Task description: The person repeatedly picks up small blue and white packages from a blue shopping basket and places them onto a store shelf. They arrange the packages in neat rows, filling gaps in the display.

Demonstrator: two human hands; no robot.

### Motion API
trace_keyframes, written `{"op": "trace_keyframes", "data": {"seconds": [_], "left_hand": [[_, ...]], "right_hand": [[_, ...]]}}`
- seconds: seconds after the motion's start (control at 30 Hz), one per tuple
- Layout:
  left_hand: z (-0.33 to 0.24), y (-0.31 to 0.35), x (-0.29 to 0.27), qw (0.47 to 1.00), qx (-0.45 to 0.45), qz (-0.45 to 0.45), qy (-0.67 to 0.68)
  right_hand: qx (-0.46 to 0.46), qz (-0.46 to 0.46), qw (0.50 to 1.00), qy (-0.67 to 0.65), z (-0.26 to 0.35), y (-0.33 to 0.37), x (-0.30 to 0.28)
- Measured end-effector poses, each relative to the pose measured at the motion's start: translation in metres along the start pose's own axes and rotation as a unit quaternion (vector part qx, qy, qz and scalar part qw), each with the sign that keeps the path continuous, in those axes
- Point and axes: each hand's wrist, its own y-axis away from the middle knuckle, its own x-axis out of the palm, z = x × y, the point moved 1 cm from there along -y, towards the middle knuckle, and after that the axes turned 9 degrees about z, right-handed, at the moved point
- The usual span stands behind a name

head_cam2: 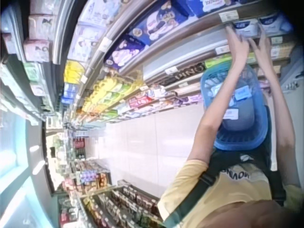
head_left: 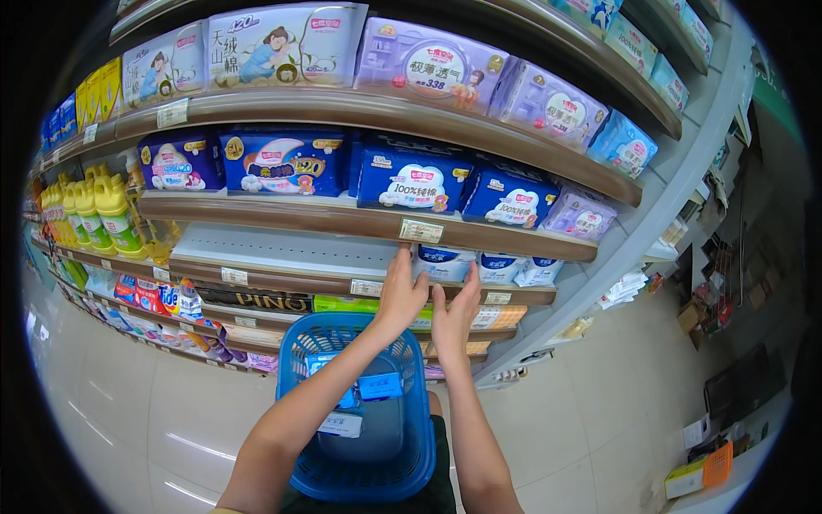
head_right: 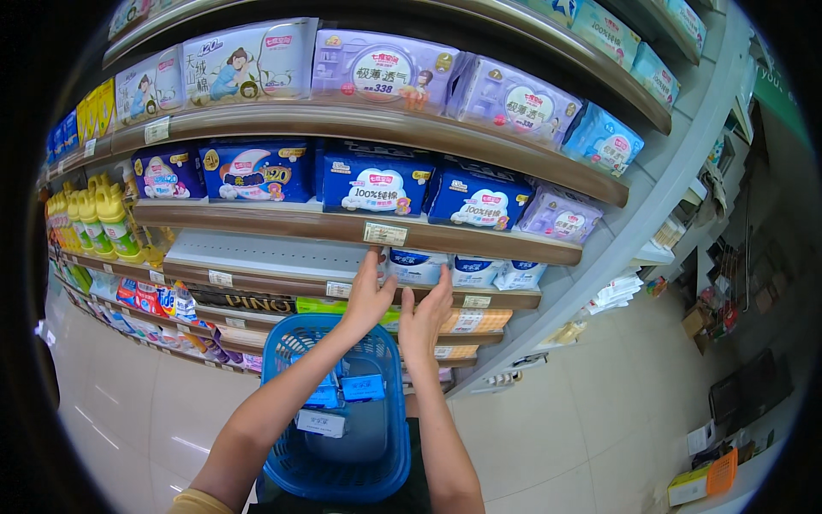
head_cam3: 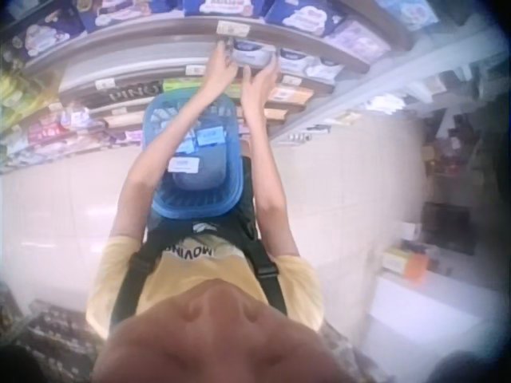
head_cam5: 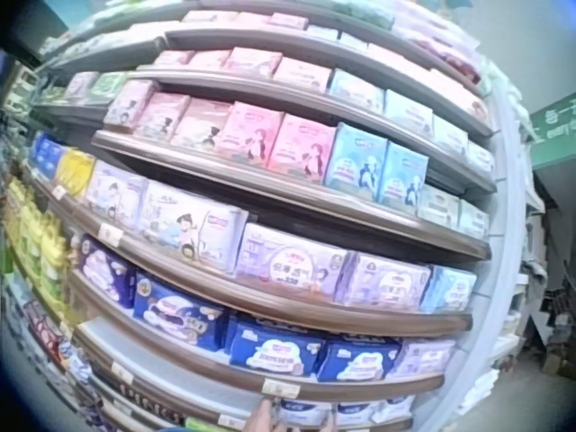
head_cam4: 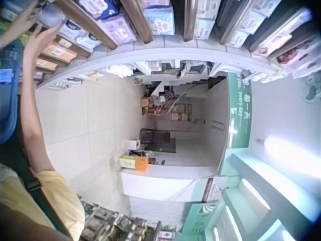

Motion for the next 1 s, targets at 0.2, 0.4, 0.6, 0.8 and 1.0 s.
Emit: {"op": "trace_keyframes", "data": {"seconds": [0.2, 0.4, 0.6, 0.8, 1.0], "left_hand": [[0.007, -0.006, 0.003, 1.000, -0.001, -0.011, 0.022], [0.013, 0.003, -0.002, 0.996, -0.004, -0.029, 0.084], [-0.003, 0.030, -0.012, 0.971, 0.029, -0.046, 0.234], [-0.020, 0.062, -0.030, 0.969, 0.041, -0.071, 0.233], [-0.046, 0.113, -0.067, 0.984, 0.055, -0.058, 0.160]], "right_hand": [[0.013, 0.006, 1.000, -0.011, 0.007, -0.004, -0.002], [0.009, 0.024, 0.998, -0.050, 0.006, 0.002, 0.002], [-0.028, -0.012, 0.987, -0.156, 0.006, 0.016, 0.014], [-0.036, 0.009, 0.965, -0.260, 0.022, 0.037, 0.011], [-0.036, 0.007, 0.984, -0.176, 0.047, 0.076, -0.007]]}}
